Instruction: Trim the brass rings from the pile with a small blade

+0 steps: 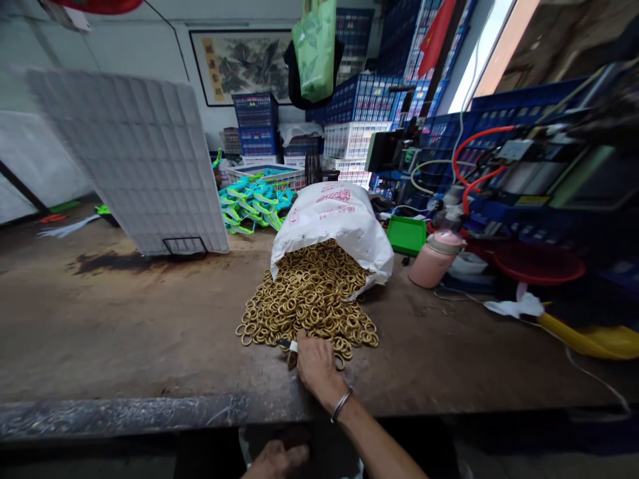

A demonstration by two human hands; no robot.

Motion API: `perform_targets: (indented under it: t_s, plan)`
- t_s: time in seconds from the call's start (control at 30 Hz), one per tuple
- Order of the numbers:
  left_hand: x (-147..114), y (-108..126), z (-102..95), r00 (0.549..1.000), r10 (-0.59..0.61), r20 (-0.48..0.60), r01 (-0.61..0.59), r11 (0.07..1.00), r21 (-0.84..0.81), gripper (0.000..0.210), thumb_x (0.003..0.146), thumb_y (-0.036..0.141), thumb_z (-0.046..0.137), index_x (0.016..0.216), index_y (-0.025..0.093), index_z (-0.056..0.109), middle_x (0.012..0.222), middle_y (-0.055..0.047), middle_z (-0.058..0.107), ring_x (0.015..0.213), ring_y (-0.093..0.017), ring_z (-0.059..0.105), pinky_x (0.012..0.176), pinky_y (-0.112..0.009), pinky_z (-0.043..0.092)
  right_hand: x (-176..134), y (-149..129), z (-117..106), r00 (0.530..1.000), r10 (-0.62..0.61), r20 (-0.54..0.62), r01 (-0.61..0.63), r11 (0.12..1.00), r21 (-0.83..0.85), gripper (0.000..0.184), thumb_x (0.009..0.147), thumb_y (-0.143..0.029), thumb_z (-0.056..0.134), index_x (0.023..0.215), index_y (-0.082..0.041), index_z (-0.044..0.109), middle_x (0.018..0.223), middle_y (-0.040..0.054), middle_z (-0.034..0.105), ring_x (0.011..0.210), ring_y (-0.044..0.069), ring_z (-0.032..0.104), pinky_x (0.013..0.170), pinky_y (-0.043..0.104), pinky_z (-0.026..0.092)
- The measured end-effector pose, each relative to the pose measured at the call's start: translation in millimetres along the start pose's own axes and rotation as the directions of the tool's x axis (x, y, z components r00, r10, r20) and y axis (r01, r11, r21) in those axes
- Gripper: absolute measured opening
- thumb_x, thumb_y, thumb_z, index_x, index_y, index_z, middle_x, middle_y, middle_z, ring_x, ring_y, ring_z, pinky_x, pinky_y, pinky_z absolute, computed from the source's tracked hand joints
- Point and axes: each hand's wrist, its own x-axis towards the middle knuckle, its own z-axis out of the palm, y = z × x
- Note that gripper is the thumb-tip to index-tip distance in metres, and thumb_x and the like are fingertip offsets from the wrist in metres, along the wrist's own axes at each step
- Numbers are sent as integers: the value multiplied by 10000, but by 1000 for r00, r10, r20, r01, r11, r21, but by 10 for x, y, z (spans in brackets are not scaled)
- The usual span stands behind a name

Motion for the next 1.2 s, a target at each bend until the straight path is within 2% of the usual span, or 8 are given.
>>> perform_targets:
  t_s: [0.2, 0.37, 0.5, 0.6, 0.7, 0.87, 1.0, 1.2]
  plan:
    - [-146, 373, 96, 991, 41, 126, -27, 993, -114, 266, 654, 405, 609, 750, 158, 630, 657, -28, 594, 577, -138, 543, 516, -227, 409, 32, 144, -15, 1000, -22, 22, 15, 961, 277, 161, 776, -151, 391, 892, -160, 502, 716, 44, 588, 626, 150, 505, 577, 258, 283]
    - [-72, 764, -39, 949, 204, -239, -234, 967, -104, 315, 768, 410, 496, 958, 166, 556, 639, 15, 503, 460, -73, 416, 392, -165, 308, -99, 211, -158, 992, -35, 124, -78, 605, 793, 268, 856, -379, 319, 743, -189, 470, 609, -23, 549, 550, 100, 461, 539, 210, 321]
    - [5, 881, -100, 921, 283, -269, -311, 948, -65, 369, 777, 365, 517, 1095, 178, 505, 648, 28, 503, 484, -74, 426, 447, -173, 339, -259, 223, -187, 954, -147, 263, -173, 447, 878, 265, 813, -417, 404, 716, -184, 486, 552, -49, 524, 461, 71, 387, 473, 192, 293]
    - [0, 885, -67, 942, 287, -173, -304, 950, -75, 251, 798, 348, 495, 901, 140, 591, 612, 11, 534, 501, -81, 432, 475, -180, 339, -325, 206, -156, 943, -189, 273, -174, 417, 892, 224, 797, -387, 436, 715, -182, 479, 520, -60, 505, 441, 62, 367, 453, 183, 278]
    - [-27, 847, -37, 930, 301, -211, -318, 947, -53, 238, 793, 336, 501, 694, 138, 587, 593, -2, 561, 511, -91, 448, 489, -186, 351, -358, 156, -110, 946, -173, 275, -195, 376, 906, 213, 795, -389, 434, 725, -190, 461, 478, -76, 474, 413, 60, 348, 443, 184, 273]
    - [-52, 784, -35, 906, 326, -271, -339, 941, -2, 223, 785, 352, 514, 714, 162, 608, 633, -19, 609, 602, -136, 531, 587, -219, 420, -378, 55, -14, 947, -121, 297, -246, 322, 914, 314, 803, -451, 385, 652, -185, 458, 439, -73, 428, 386, 57, 321, 426, 192, 267]
    - [-78, 792, -14, 897, 345, -276, -353, 935, 22, 215, 775, 342, 532, 674, 163, 597, 606, -5, 595, 534, -109, 501, 512, -196, 383, -356, 25, 38, 963, -48, 263, -236, 312, 920, 252, 776, -399, 424, 638, -188, 436, 464, -72, 429, 421, 61, 350, 437, 185, 289]
    - [-124, 769, 12, 972, 174, -161, -204, 959, -195, 321, 804, 441, 470, 668, 154, 511, 449, 57, 436, 345, -45, 336, 363, -166, 274, -360, 0, -45, 983, -61, 172, -133, 407, 904, 204, 776, -355, 432, 659, -188, 443, 501, -65, 443, 476, 80, 395, 472, 198, 312]
